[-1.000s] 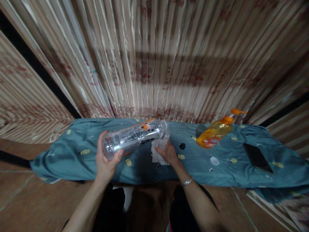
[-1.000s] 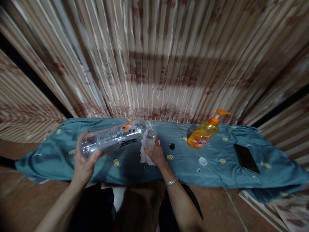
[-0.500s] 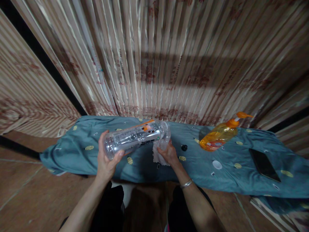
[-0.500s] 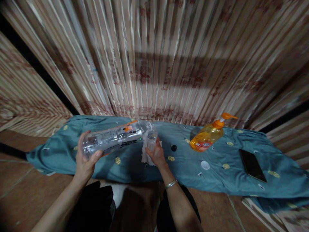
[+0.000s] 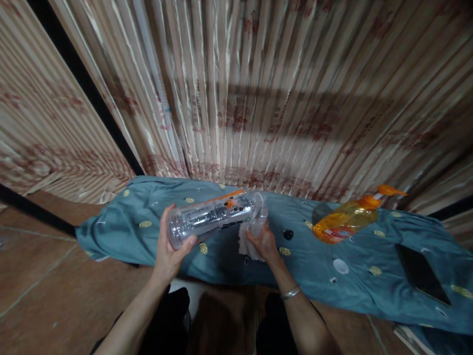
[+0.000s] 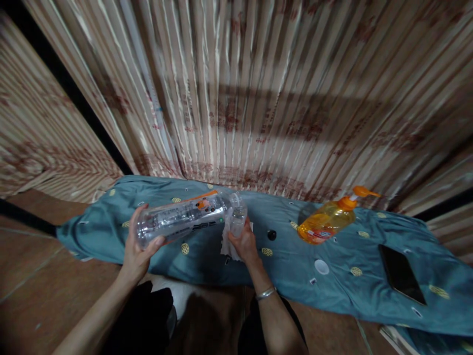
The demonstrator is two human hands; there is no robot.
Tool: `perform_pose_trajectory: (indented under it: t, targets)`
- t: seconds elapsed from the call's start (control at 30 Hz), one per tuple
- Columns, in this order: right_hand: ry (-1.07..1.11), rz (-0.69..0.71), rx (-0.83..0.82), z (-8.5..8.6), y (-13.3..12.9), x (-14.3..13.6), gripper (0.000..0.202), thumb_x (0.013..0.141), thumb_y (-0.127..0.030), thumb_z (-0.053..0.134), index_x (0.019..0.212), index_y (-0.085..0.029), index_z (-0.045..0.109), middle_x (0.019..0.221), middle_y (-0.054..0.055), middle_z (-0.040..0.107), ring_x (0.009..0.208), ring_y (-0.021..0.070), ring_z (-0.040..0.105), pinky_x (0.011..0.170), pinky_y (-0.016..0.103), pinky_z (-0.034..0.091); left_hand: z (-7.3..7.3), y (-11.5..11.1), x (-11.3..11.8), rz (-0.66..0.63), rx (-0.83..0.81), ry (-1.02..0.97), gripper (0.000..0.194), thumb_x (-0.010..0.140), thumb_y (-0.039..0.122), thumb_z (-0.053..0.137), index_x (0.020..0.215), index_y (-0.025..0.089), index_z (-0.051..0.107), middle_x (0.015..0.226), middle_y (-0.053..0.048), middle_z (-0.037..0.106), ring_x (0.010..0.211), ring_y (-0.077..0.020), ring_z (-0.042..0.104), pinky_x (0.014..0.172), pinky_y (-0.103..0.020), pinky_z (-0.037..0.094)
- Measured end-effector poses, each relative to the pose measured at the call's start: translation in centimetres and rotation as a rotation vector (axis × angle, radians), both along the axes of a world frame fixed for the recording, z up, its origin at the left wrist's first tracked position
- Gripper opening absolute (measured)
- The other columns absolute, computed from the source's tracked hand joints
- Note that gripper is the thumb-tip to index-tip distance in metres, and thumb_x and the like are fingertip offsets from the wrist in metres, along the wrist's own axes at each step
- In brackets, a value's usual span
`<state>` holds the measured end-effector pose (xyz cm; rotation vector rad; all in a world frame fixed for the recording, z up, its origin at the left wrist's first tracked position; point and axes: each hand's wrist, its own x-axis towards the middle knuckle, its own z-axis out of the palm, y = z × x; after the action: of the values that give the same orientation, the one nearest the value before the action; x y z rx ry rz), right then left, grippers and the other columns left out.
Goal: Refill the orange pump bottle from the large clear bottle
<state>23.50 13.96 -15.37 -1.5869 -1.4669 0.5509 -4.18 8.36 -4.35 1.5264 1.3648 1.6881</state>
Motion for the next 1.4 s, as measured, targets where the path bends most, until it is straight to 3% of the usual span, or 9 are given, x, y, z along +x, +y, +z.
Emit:
perform_pose_trajectory:
  t: [0.33, 0.63, 0.73, 0.83, 1.07, 1.23, 1.4]
  targets:
    - [-0.011, -0.040, -0.009, -0.5, 0.2, 0.1, 0.073, 0.074, -0.044, 0.072, 0.139, -0.017, 0.053, 0.119, 0.018, 0.078, 0.108, 0.0403, 0.078, 0.096, 0.061, 0.063, -0.2, -0.1, 0.4, -0.016, 0.007, -0.029, 0.096, 0.067, 0.065, 0.087, 0.145, 0.022, 0.048, 0.120, -0.012, 0.070, 0.104, -0.0316, 0.072, 0.089, -0.046, 0.062]
    - [-0.043, -0.031, -0.067, 0.3, 0.0, 0.0, 0.073, 0.076, -0.041, 0.073, 0.141, -0.015, 0.051, 0.116, 0.019, 0.079, 0.106, 0.0399, 0.078, 0.094, 0.058, 0.064, -0.6, 0.6, 0.0, 0.015, 0.008, 0.021, 0.098, 0.067, 0.072, 0.083, 0.144, 0.022, 0.050, 0.124, -0.013, 0.068, 0.111, -0.0330, 0.071, 0.096, -0.049, 0.058]
    - [-0.055, -0.048, -0.086, 0.3, -0.1, 0.0, 0.076, 0.076, -0.041, 0.074, 0.142, -0.012, 0.051, 0.118, 0.021, 0.078, 0.107, 0.0401, 0.078, 0.097, 0.058, 0.063, -0.6, 0.6, 0.2, -0.008, 0.007, -0.008, 0.095, 0.068, 0.069, 0.084, 0.144, 0.023, 0.050, 0.121, -0.012, 0.069, 0.107, -0.0316, 0.071, 0.092, -0.047, 0.060]
    - [-0.048, -0.049, -0.077, 0.3, -0.1, 0.0, 0.072, 0.077, -0.041, 0.075, 0.140, -0.015, 0.053, 0.118, 0.019, 0.078, 0.106, 0.0390, 0.078, 0.099, 0.058, 0.063, -0.8, 0.4, 0.3, -0.027, -0.002, -0.037, 0.092, 0.070, 0.063, 0.085, 0.145, 0.023, 0.050, 0.119, -0.011, 0.069, 0.102, -0.0301, 0.071, 0.089, -0.047, 0.061]
    - [-0.052, -0.078, -0.079, 0.4, -0.2, 0.0, 0.073, 0.076, -0.043, 0.078, 0.139, -0.015, 0.053, 0.124, 0.021, 0.076, 0.115, 0.0406, 0.076, 0.102, 0.061, 0.061, -1.4, 0.4, 0.0, -0.027, -0.001, 0.010, 0.092, 0.075, 0.063, 0.082, 0.151, 0.023, 0.048, 0.129, -0.012, 0.065, 0.112, -0.0350, 0.069, 0.098, -0.051, 0.060]
    - [-0.032, -0.079, -0.075, 0.3, -0.3, 0.1, 0.072, 0.076, -0.046, 0.079, 0.139, -0.019, 0.055, 0.123, 0.018, 0.077, 0.112, 0.0406, 0.077, 0.099, 0.059, 0.063, -1.6, 0.6, 0.1, -0.039, 0.016, 0.013, 0.095, 0.072, 0.065, 0.082, 0.150, 0.023, 0.047, 0.128, -0.013, 0.065, 0.107, -0.0324, 0.070, 0.091, -0.049, 0.061]
    - [-0.045, -0.076, -0.086, 0.4, -0.3, 0.1, 0.076, 0.078, -0.049, 0.077, 0.142, -0.016, 0.054, 0.122, 0.017, 0.076, 0.111, 0.0404, 0.077, 0.098, 0.058, 0.064, -1.2, 0.7, 0.0, -0.037, 0.019, 0.018, 0.098, 0.070, 0.067, 0.083, 0.150, 0.023, 0.047, 0.124, -0.012, 0.067, 0.102, -0.0313, 0.071, 0.086, -0.047, 0.062]
